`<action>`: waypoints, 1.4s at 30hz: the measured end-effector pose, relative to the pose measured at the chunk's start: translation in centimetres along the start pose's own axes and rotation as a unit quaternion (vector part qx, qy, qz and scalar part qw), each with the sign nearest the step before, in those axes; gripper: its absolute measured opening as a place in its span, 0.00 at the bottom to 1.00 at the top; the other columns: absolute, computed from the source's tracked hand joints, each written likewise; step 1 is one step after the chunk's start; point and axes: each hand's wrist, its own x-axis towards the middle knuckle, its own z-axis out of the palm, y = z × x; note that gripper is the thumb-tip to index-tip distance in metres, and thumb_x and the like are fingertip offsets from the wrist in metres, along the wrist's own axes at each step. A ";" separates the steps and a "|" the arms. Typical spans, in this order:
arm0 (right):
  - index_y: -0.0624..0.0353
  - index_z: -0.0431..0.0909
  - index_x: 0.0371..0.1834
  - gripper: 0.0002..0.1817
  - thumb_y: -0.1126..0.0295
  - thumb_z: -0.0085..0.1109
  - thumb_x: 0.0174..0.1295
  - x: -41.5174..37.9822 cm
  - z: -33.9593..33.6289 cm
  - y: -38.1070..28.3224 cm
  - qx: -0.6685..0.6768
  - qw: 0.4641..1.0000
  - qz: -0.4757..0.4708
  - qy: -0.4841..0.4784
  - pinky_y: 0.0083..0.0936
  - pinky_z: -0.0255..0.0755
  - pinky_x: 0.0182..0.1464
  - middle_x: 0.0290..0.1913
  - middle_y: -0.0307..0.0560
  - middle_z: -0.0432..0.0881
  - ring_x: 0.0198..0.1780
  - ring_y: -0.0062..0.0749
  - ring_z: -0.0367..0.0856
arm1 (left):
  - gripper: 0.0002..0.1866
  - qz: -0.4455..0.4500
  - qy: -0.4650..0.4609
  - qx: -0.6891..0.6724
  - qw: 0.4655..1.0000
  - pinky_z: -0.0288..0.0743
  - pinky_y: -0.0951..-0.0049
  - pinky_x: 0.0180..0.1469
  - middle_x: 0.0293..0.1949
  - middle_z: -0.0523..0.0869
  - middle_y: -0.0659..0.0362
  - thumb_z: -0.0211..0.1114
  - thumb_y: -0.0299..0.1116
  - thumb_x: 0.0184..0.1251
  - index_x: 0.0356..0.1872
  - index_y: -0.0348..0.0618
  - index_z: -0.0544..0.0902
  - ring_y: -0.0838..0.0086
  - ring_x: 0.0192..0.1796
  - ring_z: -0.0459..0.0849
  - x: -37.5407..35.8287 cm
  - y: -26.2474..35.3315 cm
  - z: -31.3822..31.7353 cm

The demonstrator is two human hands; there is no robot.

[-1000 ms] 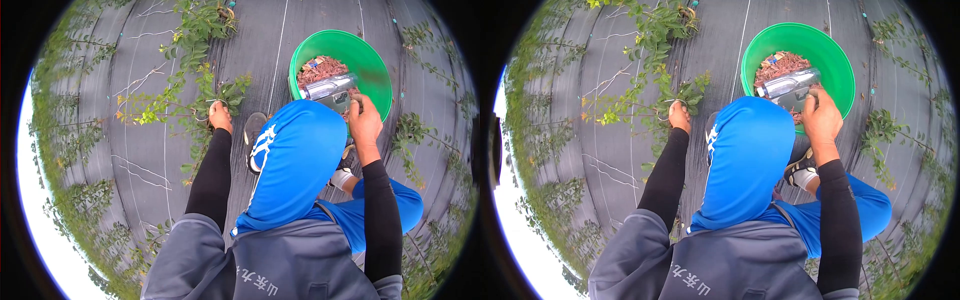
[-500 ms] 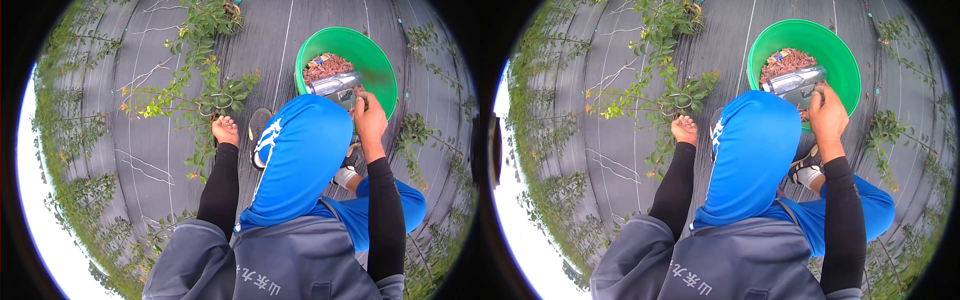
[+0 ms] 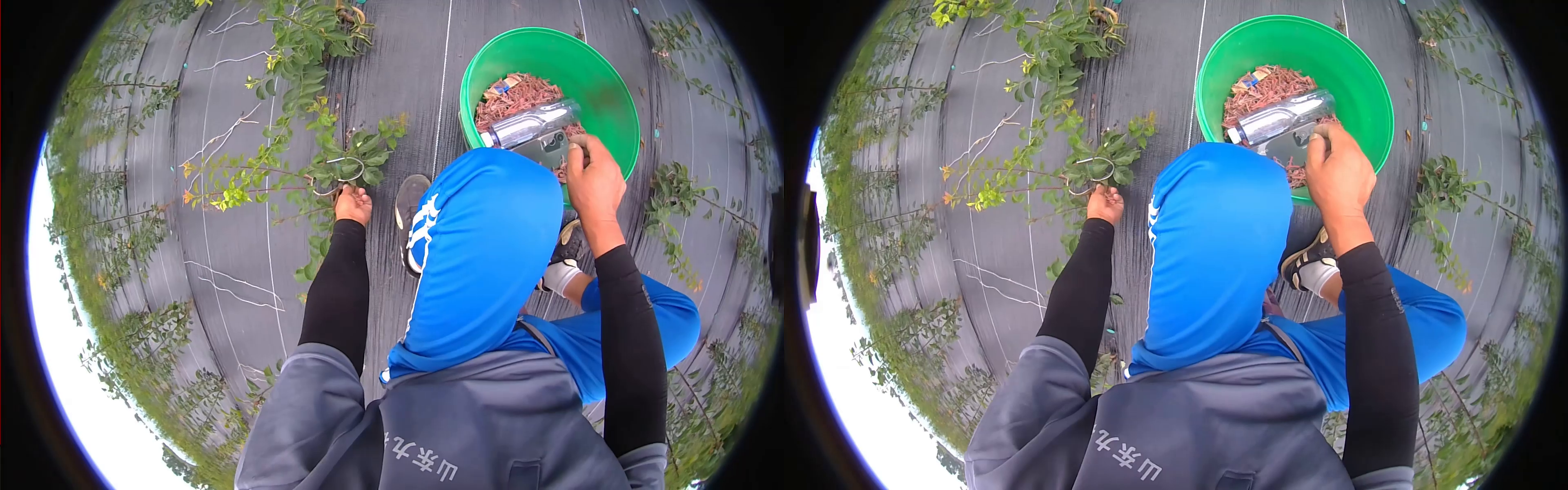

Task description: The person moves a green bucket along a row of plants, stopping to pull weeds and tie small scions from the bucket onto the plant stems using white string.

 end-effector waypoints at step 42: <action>0.48 0.80 0.35 0.08 0.62 0.52 0.57 0.2 0.2 -0.4 -0.011 1.000 0.003 0.002 0.33 0.72 0.38 0.30 0.42 0.82 0.33 0.36 0.81 | 0.24 -0.005 -0.108 -0.271 0.957 0.69 0.57 0.55 0.47 0.83 0.58 0.54 0.55 0.60 0.45 0.48 0.79 0.63 0.53 0.77 -0.4 -2.0 3.5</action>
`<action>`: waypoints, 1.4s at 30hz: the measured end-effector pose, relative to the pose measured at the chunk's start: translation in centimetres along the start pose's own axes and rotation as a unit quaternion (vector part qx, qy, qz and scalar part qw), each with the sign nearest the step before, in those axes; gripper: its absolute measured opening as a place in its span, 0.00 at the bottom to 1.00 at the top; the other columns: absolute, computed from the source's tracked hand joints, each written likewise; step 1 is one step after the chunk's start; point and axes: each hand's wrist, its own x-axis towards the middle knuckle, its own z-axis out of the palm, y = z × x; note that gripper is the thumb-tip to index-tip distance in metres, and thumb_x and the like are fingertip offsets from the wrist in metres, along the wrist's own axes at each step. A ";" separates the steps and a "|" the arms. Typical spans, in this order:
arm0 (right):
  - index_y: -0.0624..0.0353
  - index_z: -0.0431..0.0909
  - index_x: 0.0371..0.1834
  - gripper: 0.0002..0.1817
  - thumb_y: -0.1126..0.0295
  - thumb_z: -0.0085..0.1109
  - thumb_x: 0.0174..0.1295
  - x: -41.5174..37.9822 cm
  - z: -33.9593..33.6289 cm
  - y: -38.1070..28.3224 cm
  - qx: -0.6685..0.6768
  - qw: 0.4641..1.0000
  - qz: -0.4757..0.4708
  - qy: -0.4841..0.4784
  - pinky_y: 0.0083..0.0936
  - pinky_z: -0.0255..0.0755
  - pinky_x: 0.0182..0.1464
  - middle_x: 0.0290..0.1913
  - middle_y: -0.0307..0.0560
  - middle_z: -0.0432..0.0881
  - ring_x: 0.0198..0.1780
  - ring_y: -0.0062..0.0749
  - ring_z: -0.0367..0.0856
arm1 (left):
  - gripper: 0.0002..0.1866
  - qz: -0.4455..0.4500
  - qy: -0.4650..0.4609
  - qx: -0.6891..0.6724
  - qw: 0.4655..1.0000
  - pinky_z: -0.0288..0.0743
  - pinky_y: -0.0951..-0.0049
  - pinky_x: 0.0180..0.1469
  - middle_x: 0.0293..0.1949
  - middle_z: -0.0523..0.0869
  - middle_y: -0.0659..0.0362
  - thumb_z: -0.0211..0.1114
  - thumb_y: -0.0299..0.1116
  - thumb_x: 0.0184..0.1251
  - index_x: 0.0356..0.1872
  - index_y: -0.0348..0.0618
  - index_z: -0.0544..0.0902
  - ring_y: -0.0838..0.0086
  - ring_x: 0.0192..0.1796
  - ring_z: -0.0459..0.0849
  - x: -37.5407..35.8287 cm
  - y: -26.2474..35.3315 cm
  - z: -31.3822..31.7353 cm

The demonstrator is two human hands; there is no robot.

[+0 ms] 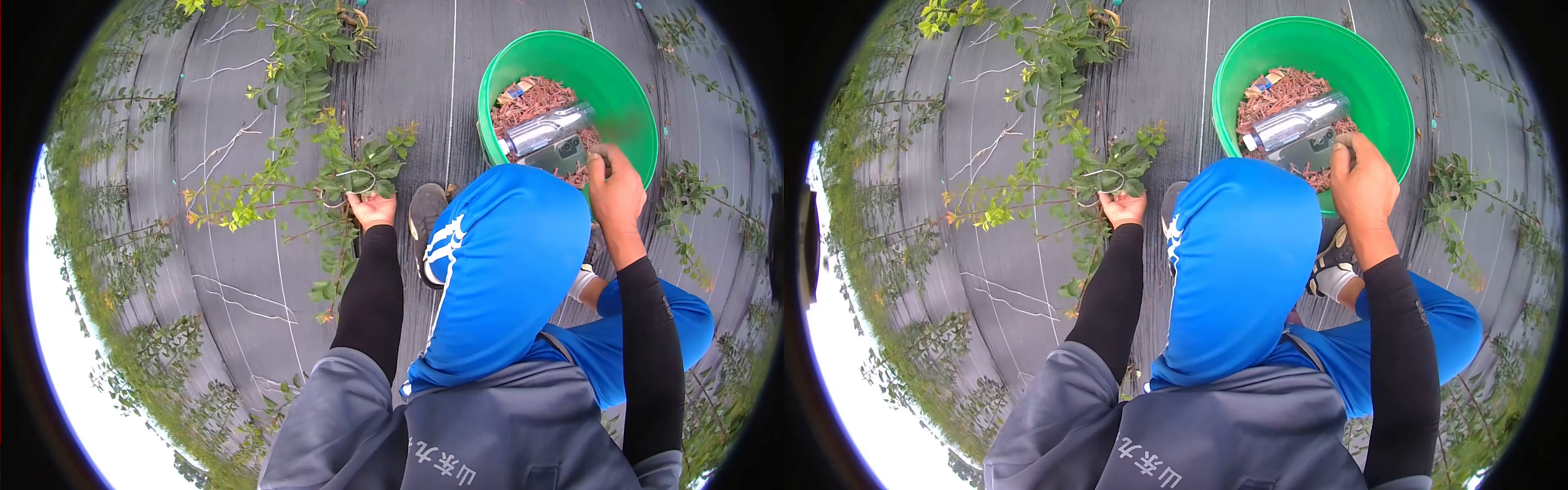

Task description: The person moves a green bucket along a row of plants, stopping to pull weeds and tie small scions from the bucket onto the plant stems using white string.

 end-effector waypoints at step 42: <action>0.48 0.81 0.35 0.10 0.61 0.51 0.57 -0.1 0.2 0.6 0.000 1.000 -0.001 0.021 0.38 0.72 0.40 0.32 0.45 0.83 0.36 0.44 0.81 | 0.18 0.085 0.175 0.550 0.812 0.54 0.74 0.18 0.17 0.66 0.65 0.61 0.51 0.60 0.23 0.49 0.70 0.77 0.16 0.63 -1.6 5.2 3.0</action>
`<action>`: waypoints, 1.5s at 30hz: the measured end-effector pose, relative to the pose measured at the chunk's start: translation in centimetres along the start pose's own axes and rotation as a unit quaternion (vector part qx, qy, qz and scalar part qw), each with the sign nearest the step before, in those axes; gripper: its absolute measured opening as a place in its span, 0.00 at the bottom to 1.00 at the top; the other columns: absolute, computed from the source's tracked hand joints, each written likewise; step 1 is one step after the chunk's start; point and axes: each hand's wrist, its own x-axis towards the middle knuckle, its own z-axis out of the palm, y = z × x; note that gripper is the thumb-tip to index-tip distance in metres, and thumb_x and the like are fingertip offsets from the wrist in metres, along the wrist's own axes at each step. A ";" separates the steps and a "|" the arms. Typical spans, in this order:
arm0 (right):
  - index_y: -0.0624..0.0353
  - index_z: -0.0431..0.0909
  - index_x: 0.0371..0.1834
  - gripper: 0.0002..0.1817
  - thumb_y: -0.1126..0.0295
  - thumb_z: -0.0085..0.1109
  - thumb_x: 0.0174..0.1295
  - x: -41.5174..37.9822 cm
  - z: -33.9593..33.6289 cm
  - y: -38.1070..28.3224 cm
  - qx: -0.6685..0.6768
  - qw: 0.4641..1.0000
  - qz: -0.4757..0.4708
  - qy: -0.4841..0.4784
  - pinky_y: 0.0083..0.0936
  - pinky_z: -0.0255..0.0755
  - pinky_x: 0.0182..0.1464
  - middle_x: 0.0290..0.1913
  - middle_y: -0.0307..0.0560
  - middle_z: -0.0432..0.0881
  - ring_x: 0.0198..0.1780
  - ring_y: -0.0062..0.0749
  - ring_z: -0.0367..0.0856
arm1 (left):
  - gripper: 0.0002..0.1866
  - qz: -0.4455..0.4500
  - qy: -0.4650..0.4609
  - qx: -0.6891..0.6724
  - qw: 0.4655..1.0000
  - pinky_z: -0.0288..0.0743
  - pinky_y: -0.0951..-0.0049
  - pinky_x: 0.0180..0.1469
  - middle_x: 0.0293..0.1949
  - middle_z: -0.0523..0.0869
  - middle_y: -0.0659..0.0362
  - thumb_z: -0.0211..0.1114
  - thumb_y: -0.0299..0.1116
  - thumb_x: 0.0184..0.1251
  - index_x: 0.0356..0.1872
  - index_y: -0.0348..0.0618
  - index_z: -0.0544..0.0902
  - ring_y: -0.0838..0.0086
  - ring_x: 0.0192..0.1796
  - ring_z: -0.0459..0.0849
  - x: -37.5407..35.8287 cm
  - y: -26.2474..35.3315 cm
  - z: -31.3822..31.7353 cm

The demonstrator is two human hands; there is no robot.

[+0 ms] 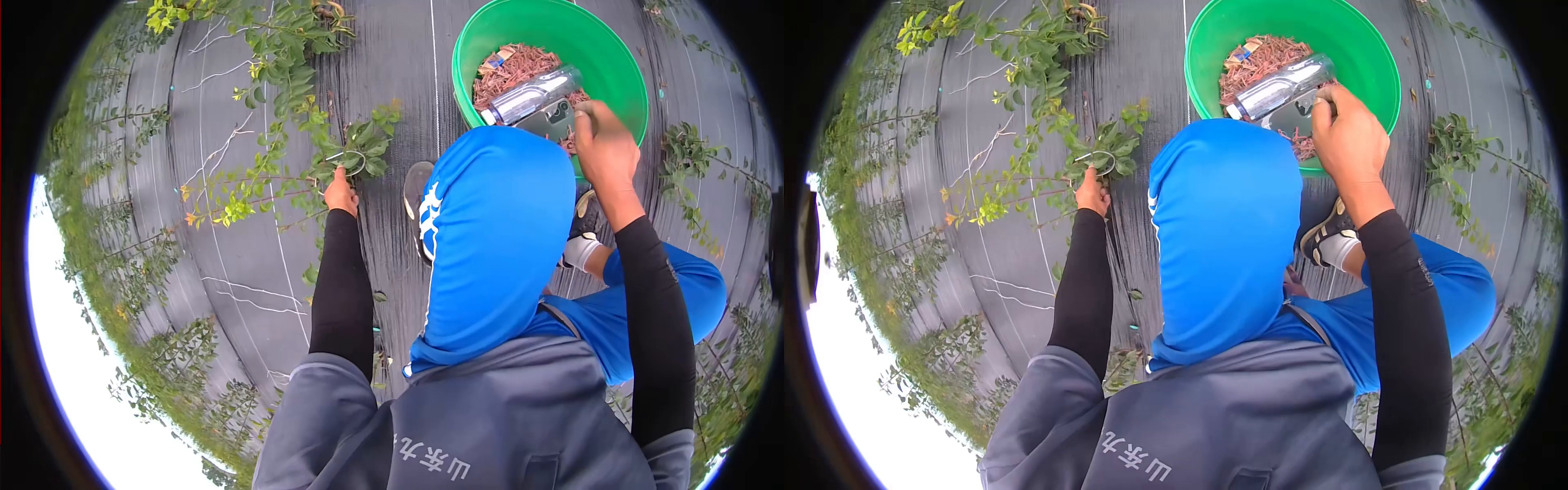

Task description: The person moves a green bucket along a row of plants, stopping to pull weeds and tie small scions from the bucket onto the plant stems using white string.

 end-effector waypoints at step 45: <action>0.49 0.80 0.33 0.10 0.61 0.51 0.56 0.1 0.0 0.3 0.020 1.000 0.005 -0.019 0.37 0.72 0.41 0.35 0.41 0.83 0.38 0.43 0.80 | 0.18 0.002 -0.030 0.125 0.992 0.53 0.73 0.16 0.15 0.67 0.63 0.61 0.47 0.61 0.20 0.47 0.70 0.76 0.15 0.64 1.8 0.8 -0.6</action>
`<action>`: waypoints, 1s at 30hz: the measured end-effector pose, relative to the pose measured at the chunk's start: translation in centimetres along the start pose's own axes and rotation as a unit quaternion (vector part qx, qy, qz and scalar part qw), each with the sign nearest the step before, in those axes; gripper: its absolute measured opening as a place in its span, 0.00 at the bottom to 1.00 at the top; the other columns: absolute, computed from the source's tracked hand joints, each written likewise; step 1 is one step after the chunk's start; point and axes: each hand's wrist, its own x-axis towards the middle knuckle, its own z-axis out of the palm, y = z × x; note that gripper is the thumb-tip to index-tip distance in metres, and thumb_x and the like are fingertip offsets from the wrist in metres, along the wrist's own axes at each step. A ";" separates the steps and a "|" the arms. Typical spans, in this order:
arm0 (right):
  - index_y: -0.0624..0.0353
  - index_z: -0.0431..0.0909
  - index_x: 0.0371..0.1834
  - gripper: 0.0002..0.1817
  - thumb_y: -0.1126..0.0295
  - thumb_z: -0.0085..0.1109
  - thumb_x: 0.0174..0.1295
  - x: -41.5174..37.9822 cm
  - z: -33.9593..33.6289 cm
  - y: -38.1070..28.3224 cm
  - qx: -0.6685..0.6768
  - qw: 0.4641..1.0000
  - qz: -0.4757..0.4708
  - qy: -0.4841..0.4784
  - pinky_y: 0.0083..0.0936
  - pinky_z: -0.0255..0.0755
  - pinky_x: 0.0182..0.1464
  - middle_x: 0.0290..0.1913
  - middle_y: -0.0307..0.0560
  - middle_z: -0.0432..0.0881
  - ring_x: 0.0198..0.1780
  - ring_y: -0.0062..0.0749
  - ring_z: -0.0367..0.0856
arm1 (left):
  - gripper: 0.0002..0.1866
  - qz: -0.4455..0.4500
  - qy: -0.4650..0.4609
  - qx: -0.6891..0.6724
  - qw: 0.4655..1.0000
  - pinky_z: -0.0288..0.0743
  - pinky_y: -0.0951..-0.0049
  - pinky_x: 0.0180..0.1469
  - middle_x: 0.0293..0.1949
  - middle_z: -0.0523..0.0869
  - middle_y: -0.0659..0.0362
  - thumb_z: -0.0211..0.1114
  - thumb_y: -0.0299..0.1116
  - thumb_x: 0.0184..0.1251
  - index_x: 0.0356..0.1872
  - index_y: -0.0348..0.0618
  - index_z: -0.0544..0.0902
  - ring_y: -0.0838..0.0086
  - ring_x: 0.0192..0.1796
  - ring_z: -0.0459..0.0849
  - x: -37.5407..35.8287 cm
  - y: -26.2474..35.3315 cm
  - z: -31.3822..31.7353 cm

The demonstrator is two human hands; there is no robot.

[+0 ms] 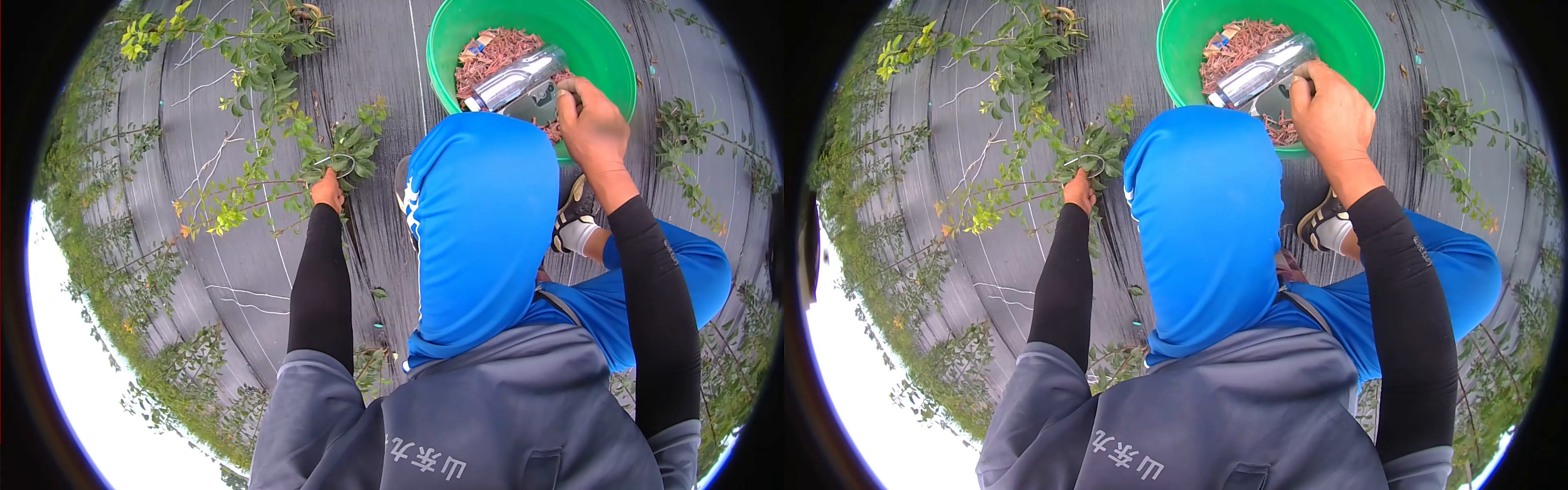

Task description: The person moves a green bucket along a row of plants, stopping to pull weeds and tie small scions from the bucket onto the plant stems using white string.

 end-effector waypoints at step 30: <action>0.49 0.80 0.35 0.10 0.60 0.51 0.57 0.0 0.0 -0.4 -0.032 0.999 -0.022 0.014 0.35 0.72 0.40 0.33 0.42 0.83 0.35 0.40 0.81 | 0.25 0.236 0.191 0.255 0.918 0.72 0.60 0.43 0.32 0.82 0.37 0.63 0.46 0.51 0.30 0.26 0.81 0.49 0.39 0.82 -0.5 -1.9 2.0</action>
